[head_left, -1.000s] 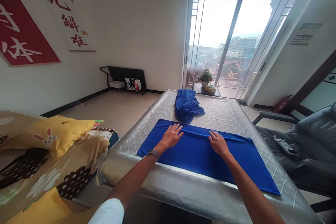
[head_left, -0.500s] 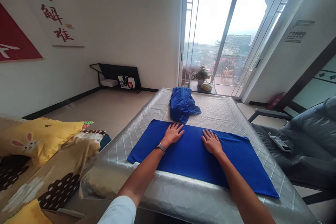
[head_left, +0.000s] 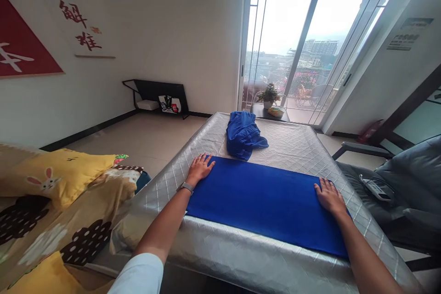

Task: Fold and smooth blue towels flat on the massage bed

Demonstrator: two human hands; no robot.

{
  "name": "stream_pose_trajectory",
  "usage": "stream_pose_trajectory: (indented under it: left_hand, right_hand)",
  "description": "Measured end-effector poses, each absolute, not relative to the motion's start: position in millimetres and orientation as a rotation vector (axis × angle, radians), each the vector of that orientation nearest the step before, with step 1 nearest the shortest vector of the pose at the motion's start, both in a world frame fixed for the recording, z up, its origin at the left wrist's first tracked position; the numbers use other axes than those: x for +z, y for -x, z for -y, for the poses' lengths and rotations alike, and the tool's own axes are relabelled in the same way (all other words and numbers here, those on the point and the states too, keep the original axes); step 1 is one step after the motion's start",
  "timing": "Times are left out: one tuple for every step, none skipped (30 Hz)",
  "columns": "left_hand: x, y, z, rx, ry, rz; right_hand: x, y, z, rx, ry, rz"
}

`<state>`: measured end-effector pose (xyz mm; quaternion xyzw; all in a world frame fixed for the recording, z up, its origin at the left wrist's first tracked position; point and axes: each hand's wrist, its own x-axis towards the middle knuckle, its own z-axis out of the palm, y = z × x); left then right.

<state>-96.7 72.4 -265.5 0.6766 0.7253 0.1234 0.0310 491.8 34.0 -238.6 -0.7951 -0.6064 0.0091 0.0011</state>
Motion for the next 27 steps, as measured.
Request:
stream_pose_trajectory:
  left_hand:
    - [-265, 96, -72, 0.383, -2.083, -2.234]
    - [-265, 96, -72, 0.384, -2.081, -2.232]
    - [-264, 96, -72, 0.384, -2.08, -2.23]
    - [-263, 96, -71, 0.384, -2.081, -2.228]
    - [-262, 96, -71, 0.384, -2.083, -2.227]
    - [-261, 95, -70, 0.384, -2.085, -2.227]
    - [-260, 95, -70, 0.384, -2.088, -2.227]
    - [-260, 95, -70, 0.384, -2.09, -2.228]
    - [-260, 94, -70, 0.385, -2.091, -2.229]
    - [-260, 94, -70, 0.386, -2.093, -2.231]
    - [-260, 93, -70, 0.387, -2.093, -2.234]
    - [-260, 93, -71, 0.386, -2.093, -2.238]
    - [-261, 93, -71, 0.385, -2.091, -2.242]
    - [-262, 93, -72, 0.383, -2.088, -2.247]
    - [-263, 93, -72, 0.38, -2.086, -2.252]
    - [-263, 93, -73, 0.378, -2.084, -2.257]
    - [-264, 93, -73, 0.377, -2.083, -2.262]
    - [-265, 93, -73, 0.376, -2.085, -2.266]
    - [-266, 94, -73, 0.375, -2.088, -2.27]
    - [-266, 94, -74, 0.373, -2.091, -2.273]
    - [-266, 94, -74, 0.371, -2.095, -2.276]
    - [-267, 94, -73, 0.368, -2.098, -2.278]
    - [-267, 95, -73, 0.365, -2.1, -2.281]
    - [-267, 95, -73, 0.363, -2.101, -2.283]
    - [-267, 95, -73, 0.362, -2.102, -2.286]
    - [-267, 95, -74, 0.362, -2.103, -2.287]
    - [-267, 95, -74, 0.363, -2.105, -2.287]
  right_hand:
    - [-238, -490, -34, 0.029, 2.503, 1.887]
    - [-237, -488, -34, 0.033, 2.512, 1.873]
    - [-235, -488, -34, 0.042, 2.518, 1.867]
    - [-233, -488, -34, 0.057, 2.524, 1.865]
    - [-230, -489, -35, 0.077, 2.537, 1.859]
    - [-227, -490, -36, 0.097, 2.561, 1.842]
    - [-224, -489, -37, 0.107, 2.597, 1.81]
    - [-221, -487, -37, 0.096, 2.638, 1.766]
    - [-218, -482, -38, 0.057, 2.672, 1.723]
    - [-215, -472, -39, -0.013, 2.68, 1.698]
    - [-213, -459, -39, -0.096, 2.651, 1.714]
    - [-211, -441, -39, -0.167, 2.585, 1.781]
    - [-210, -420, -39, -0.224, 2.482, 1.881]
    - [-209, -396, -39, -0.212, 2.362, 2.032]
    - [-210, -370, -39, -0.145, 2.242, 2.179]
    - [-212, -344, -39, -0.07, 2.136, 2.287]
    - [-214, -320, -39, -0.035, 2.067, 2.355]
    - [-217, -298, -39, 0.001, 2.007, 2.407]
    - [-221, -281, -40, 0.049, 1.964, 2.438]
    - [-225, -268, -41, 0.076, 1.948, 2.452]
    - [-228, -260, -43, 0.101, 1.944, 2.455]
    - [-230, -257, -44, 0.118, 1.953, 2.451]
    - [-232, -259, -45, 0.126, 1.971, 2.442]
    - [-232, -265, -46, 0.134, 1.992, 2.431]
    - [-232, -275, -47, 0.139, 2.016, 2.416]
    - [-230, -288, -47, 0.141, 2.047, 2.398]
    - [-228, -304, -46, 0.14, 2.083, 2.374]
